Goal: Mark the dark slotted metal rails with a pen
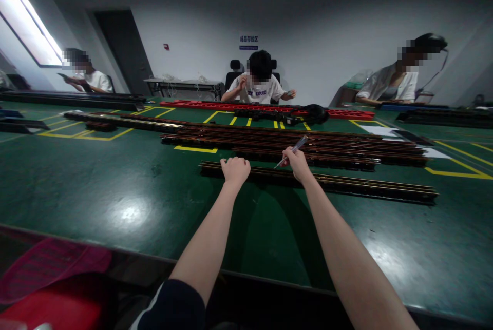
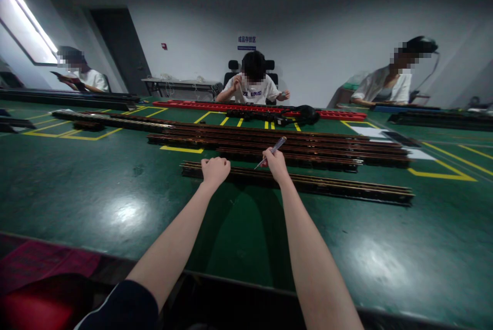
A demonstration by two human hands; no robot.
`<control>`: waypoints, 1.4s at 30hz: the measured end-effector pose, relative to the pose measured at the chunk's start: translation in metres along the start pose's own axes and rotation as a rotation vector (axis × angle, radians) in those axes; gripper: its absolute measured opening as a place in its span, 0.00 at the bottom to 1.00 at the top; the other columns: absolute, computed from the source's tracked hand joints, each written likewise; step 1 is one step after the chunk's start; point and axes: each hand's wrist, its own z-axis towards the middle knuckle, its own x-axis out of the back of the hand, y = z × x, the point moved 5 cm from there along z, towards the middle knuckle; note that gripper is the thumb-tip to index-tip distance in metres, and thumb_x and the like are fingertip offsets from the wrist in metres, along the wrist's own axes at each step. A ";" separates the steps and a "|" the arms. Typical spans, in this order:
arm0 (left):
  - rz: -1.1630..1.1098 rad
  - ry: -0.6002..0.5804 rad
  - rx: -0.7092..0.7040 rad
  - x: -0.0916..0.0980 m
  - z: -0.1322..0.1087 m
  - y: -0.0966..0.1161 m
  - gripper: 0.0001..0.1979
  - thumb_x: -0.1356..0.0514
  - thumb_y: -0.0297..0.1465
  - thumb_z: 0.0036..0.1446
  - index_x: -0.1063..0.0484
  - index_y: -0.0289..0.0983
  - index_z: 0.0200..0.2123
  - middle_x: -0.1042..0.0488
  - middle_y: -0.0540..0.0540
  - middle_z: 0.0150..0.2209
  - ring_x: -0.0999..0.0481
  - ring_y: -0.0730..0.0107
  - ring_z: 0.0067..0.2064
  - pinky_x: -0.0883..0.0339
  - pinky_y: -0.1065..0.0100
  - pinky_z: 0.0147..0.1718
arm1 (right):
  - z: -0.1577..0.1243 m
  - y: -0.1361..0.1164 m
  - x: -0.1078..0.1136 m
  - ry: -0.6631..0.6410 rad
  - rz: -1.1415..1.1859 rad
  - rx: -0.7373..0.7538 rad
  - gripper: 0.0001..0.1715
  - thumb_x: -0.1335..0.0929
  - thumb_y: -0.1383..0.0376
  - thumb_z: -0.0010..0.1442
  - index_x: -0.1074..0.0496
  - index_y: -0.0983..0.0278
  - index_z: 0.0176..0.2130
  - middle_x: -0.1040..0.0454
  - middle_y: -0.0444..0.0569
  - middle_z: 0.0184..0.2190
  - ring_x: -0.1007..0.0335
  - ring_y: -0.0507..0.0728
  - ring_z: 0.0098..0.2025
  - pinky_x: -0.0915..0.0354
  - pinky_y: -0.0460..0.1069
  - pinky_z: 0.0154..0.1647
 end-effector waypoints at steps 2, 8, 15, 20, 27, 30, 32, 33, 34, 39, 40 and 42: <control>-0.002 -0.002 -0.002 0.000 0.000 0.000 0.22 0.56 0.34 0.62 0.24 0.36 0.27 0.21 0.41 0.32 0.24 0.61 0.36 0.41 0.51 0.52 | 0.000 0.000 0.001 0.004 0.000 -0.001 0.16 0.32 0.55 0.49 0.38 0.61 0.21 0.39 0.39 0.14 0.35 0.52 0.18 0.32 0.49 0.26; 0.026 0.008 -0.018 0.000 0.000 0.000 0.23 0.56 0.34 0.62 0.23 0.36 0.29 0.21 0.40 0.35 0.24 0.59 0.38 0.40 0.51 0.51 | -0.001 -0.001 -0.001 -0.013 -0.026 0.004 0.17 0.32 0.52 0.48 0.39 0.60 0.22 0.40 0.39 0.14 0.35 0.53 0.19 0.31 0.49 0.28; 0.022 0.046 -0.144 0.001 -0.009 0.024 0.22 0.56 0.33 0.63 0.22 0.34 0.34 0.21 0.37 0.39 0.24 0.58 0.42 0.42 0.50 0.53 | -0.001 0.000 -0.002 -0.020 -0.005 0.005 0.16 0.32 0.53 0.48 0.39 0.60 0.23 0.40 0.38 0.15 0.36 0.52 0.20 0.31 0.49 0.27; 0.026 0.030 -0.241 -0.008 -0.016 0.045 0.22 0.56 0.33 0.64 0.23 0.35 0.37 0.22 0.39 0.42 0.24 0.59 0.44 0.38 0.56 0.48 | 0.000 -0.001 -0.004 0.006 0.011 0.006 0.15 0.33 0.54 0.47 0.41 0.60 0.22 0.42 0.38 0.13 0.38 0.52 0.18 0.32 0.49 0.25; 0.000 0.009 -0.231 -0.010 -0.014 0.045 0.23 0.57 0.33 0.65 0.22 0.34 0.35 0.21 0.38 0.38 0.23 0.59 0.42 0.36 0.57 0.45 | -0.003 -0.006 -0.004 0.003 -0.030 0.037 0.17 0.33 0.52 0.49 0.41 0.60 0.23 0.42 0.38 0.14 0.36 0.52 0.19 0.32 0.49 0.26; -0.002 -0.001 -0.216 -0.009 -0.014 0.046 0.23 0.57 0.32 0.65 0.22 0.33 0.35 0.21 0.38 0.38 0.23 0.59 0.42 0.36 0.57 0.46 | -0.004 -0.008 -0.004 0.009 -0.055 0.047 0.17 0.33 0.52 0.50 0.40 0.60 0.23 0.41 0.38 0.14 0.36 0.53 0.19 0.32 0.49 0.27; 0.002 -0.009 -0.203 -0.008 -0.013 0.046 0.23 0.57 0.32 0.65 0.22 0.33 0.35 0.21 0.37 0.39 0.23 0.58 0.42 0.36 0.56 0.46 | -0.003 -0.008 -0.004 0.003 -0.074 0.037 0.17 0.33 0.52 0.50 0.40 0.60 0.23 0.40 0.38 0.14 0.35 0.53 0.20 0.31 0.50 0.28; 0.007 -0.011 -0.192 -0.008 -0.013 0.046 0.23 0.57 0.32 0.64 0.22 0.33 0.35 0.21 0.37 0.39 0.23 0.58 0.43 0.36 0.56 0.46 | -0.003 -0.008 -0.005 -0.001 -0.081 0.031 0.18 0.33 0.51 0.50 0.39 0.60 0.24 0.39 0.38 0.15 0.34 0.53 0.20 0.31 0.50 0.29; 0.013 -0.013 -0.179 -0.008 -0.013 0.045 0.23 0.57 0.32 0.64 0.22 0.33 0.35 0.21 0.37 0.39 0.23 0.58 0.43 0.36 0.56 0.46 | -0.004 -0.007 -0.006 -0.006 -0.086 0.028 0.18 0.32 0.51 0.50 0.39 0.60 0.24 0.39 0.39 0.15 0.34 0.53 0.21 0.31 0.50 0.29; 0.011 -0.021 -0.120 -0.006 -0.009 0.036 0.22 0.56 0.33 0.63 0.22 0.33 0.34 0.21 0.38 0.39 0.23 0.58 0.41 0.36 0.56 0.46 | -0.007 -0.010 -0.012 -0.031 -0.111 0.044 0.17 0.33 0.52 0.52 0.37 0.61 0.24 0.35 0.40 0.17 0.32 0.53 0.22 0.31 0.50 0.30; 0.008 -0.024 -0.114 -0.005 -0.009 0.034 0.22 0.56 0.33 0.63 0.22 0.33 0.33 0.21 0.38 0.38 0.23 0.59 0.40 0.36 0.56 0.46 | -0.007 -0.011 -0.013 -0.037 -0.125 0.043 0.16 0.33 0.52 0.53 0.37 0.61 0.25 0.34 0.40 0.17 0.32 0.53 0.22 0.31 0.50 0.30; 0.009 -0.024 -0.101 -0.003 -0.008 0.031 0.22 0.56 0.33 0.63 0.22 0.34 0.32 0.20 0.38 0.37 0.23 0.59 0.39 0.36 0.56 0.45 | -0.008 -0.012 -0.015 -0.050 -0.154 0.038 0.16 0.33 0.54 0.53 0.37 0.61 0.25 0.33 0.41 0.17 0.32 0.53 0.22 0.32 0.49 0.30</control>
